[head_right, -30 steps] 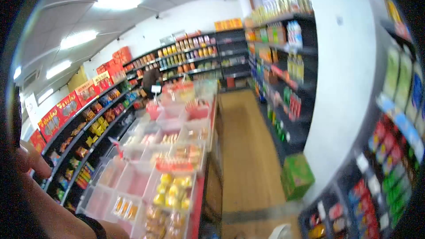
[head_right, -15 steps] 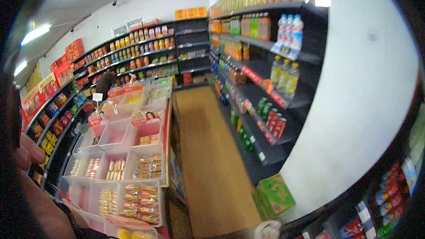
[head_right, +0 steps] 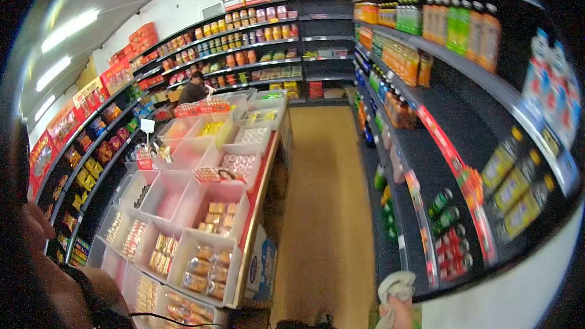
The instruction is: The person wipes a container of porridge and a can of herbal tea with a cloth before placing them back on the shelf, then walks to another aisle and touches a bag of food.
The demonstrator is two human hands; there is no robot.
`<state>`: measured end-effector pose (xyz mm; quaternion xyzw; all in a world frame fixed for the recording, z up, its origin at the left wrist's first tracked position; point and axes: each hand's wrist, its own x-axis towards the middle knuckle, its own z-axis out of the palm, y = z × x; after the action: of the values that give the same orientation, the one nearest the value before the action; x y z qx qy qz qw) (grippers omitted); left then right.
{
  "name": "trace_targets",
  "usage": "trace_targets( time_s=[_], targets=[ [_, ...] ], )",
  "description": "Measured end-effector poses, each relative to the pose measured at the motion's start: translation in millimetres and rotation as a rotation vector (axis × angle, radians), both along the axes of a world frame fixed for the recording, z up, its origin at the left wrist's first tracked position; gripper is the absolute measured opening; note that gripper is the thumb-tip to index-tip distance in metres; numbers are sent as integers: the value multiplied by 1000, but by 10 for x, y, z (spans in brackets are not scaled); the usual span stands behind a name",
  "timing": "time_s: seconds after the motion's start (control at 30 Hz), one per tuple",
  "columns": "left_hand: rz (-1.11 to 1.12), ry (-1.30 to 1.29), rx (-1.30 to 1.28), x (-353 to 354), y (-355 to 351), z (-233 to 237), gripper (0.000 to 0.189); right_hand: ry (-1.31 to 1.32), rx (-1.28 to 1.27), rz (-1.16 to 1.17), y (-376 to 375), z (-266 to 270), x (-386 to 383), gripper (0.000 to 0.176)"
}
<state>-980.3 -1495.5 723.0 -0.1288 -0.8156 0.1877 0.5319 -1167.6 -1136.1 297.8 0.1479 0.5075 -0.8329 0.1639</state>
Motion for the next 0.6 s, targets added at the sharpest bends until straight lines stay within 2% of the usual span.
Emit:
trace_targets(
  time_s=[0.07, 0.13, 0.2, 0.23, 0.27, 0.4, 0.43, 0.47, 0.5, 0.6],
  targets=[
    [12, -6, 4, -528, -195, 7, 65, 229, -56, 147, -410, 370, -903, 36],
    [5, -21, 22, -1089, -442, -47, 65, 224, -58, 189, -952, 876, -1579, 40],
    [-9, -40, 50, -1663, -767, -151, 65, 243, 11, 277, -1273, 798, -2308, 31],
    [-22, -57, 54, -1966, -943, -204, 66, 306, -32, 276, -1482, 756, -2595, 30],
    [-32, -57, 55, -2233, -1122, -287, 66, 318, -127, 385, -1608, 726, -2944, 29],
    [-77, -48, 76, -3488, -1952, -417, 66, 209, 2, 257, -2005, 505, -3920, 29],
    [-92, -52, 80, -3854, -2180, -391, 67, 108, 179, 5, -2273, 710, -4050, 25],
    [-97, -55, 75, -4182, -2386, -356, 67, -32, 282, -122, -2130, 389, -4280, 23],
    [-108, -47, 67, -4492, -2549, -360, 67, 51, 247, -68, -2094, 296, -4519, 24],
    [-152, -68, 56, -5505, -3008, -270, 68, -61, 140, -105, -2314, 465, -5033, 21]
  ],
)
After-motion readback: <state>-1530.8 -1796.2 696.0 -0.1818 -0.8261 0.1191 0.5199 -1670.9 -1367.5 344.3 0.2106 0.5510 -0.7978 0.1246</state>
